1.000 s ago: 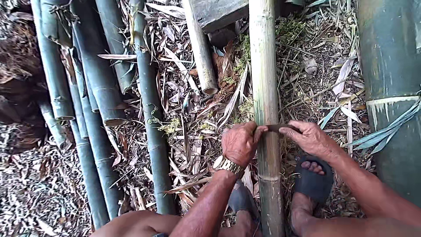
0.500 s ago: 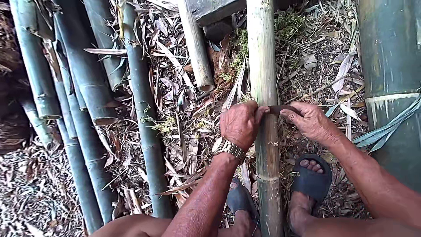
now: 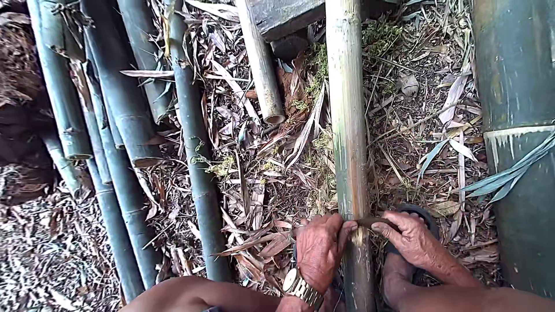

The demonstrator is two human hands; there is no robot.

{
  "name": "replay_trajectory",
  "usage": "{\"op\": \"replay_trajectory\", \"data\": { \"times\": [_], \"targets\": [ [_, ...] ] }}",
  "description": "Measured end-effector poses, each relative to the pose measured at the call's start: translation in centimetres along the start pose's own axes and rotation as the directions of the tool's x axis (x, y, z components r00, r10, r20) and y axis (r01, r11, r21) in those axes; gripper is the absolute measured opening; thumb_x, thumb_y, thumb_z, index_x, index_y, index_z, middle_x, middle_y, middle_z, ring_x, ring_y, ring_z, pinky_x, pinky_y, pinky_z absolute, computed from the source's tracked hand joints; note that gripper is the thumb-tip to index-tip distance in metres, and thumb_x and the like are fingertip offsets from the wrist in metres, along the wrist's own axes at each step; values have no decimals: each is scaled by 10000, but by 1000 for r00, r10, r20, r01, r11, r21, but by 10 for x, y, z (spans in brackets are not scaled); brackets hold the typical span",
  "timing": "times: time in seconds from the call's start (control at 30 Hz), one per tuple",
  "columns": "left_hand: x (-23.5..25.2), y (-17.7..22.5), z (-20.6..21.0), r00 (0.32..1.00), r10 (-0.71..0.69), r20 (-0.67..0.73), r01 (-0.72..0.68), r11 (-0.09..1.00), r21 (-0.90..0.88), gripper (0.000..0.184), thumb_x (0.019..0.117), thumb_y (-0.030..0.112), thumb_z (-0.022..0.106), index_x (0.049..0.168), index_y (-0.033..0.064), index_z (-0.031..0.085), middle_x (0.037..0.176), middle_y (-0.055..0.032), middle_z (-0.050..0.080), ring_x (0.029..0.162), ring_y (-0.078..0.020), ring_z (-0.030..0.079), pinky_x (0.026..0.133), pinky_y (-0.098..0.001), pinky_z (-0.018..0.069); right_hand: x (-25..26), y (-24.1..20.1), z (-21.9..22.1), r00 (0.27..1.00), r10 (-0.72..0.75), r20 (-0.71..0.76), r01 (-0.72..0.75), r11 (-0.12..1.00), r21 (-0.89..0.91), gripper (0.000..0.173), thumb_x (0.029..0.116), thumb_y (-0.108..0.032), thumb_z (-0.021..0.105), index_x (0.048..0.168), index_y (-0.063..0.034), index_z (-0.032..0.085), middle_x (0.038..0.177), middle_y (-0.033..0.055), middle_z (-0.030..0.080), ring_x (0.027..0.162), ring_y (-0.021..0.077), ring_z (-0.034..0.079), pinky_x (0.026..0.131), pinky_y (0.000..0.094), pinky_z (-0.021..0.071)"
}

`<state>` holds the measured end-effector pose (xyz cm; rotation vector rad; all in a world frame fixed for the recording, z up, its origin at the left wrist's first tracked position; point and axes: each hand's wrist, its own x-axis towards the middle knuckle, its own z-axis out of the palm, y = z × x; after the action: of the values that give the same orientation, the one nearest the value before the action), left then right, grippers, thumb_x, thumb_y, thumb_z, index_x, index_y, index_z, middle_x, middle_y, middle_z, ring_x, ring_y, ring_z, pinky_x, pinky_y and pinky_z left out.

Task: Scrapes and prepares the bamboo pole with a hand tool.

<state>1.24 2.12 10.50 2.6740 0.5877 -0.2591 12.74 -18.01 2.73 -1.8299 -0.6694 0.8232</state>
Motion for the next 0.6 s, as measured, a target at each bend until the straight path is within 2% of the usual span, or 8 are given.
{"op": "replay_trajectory", "data": {
  "times": [0.1,0.27,0.33,0.37,0.43,0.47,0.53,0.6],
  "targets": [
    [-20,1,2,995,-13,98,13,1000,1,602,1049,607,402,796,133,673,715,-30,648,724,-213,673,663,-443,516,-23,8,9,997,40,63,-44,997,60,432,1022,-498,591,853,-111,678,714,-16,581,662,60,552,626,259,475],
    [10,-5,-3,1000,5,-2,-5,1000,0,526,1034,570,481,742,163,639,649,14,578,653,-186,621,593,-416,481,15,-6,-7,999,11,33,-9,998,-62,375,999,-505,606,797,-189,620,636,-79,518,559,27,504,514,227,422],
    [-16,-5,2,998,-31,62,32,999,-30,563,1040,604,437,772,161,660,679,10,607,686,-182,639,638,-426,502,-5,-3,0,994,31,102,-30,999,-15,393,1008,-508,598,825,-165,651,674,-52,562,615,48,549,570,253,470],
    [-36,-3,6,994,-50,98,55,997,-50,599,1043,615,418,784,143,679,692,-15,634,697,-200,661,654,-446,520,-21,1,5,987,38,157,-44,998,36,429,1018,-504,593,847,-119,672,703,-9,585,651,83,565,612,293,485],
    [-65,-1,17,992,-74,101,80,995,-60,614,1042,617,411,780,133,684,685,-28,645,682,-205,678,611,-434,540,-38,10,11,971,17,239,-40,995,92,471,1024,-503,589,852,-69,656,715,47,592,663,128,572,626,335,489],
    [-66,1,18,993,-85,81,89,994,-56,609,1043,610,416,780,132,685,687,-26,647,681,-202,678,609,-429,539,-35,11,9,968,6,249,-29,996,89,471,1026,-505,584,849,-74,652,714,42,587,663,124,569,624,328,487],
    [-36,4,7,997,-74,33,75,997,-26,574,1043,580,443,787,131,693,695,-22,646,681,-204,670,615,-435,532,-11,4,-2,979,21,202,-35,997,65,435,1022,-504,587,844,-116,669,693,-12,575,641,75,552,609,284,470],
    [14,3,-11,999,-33,-32,33,999,23,528,1031,553,499,756,137,674,663,-19,620,649,-214,649,586,-440,506,30,-6,-18,993,4,118,-5,1000,8,356,1015,-465,604,824,-168,656,641,-64,542,565,29,513,534,234,433]
  ]
}}
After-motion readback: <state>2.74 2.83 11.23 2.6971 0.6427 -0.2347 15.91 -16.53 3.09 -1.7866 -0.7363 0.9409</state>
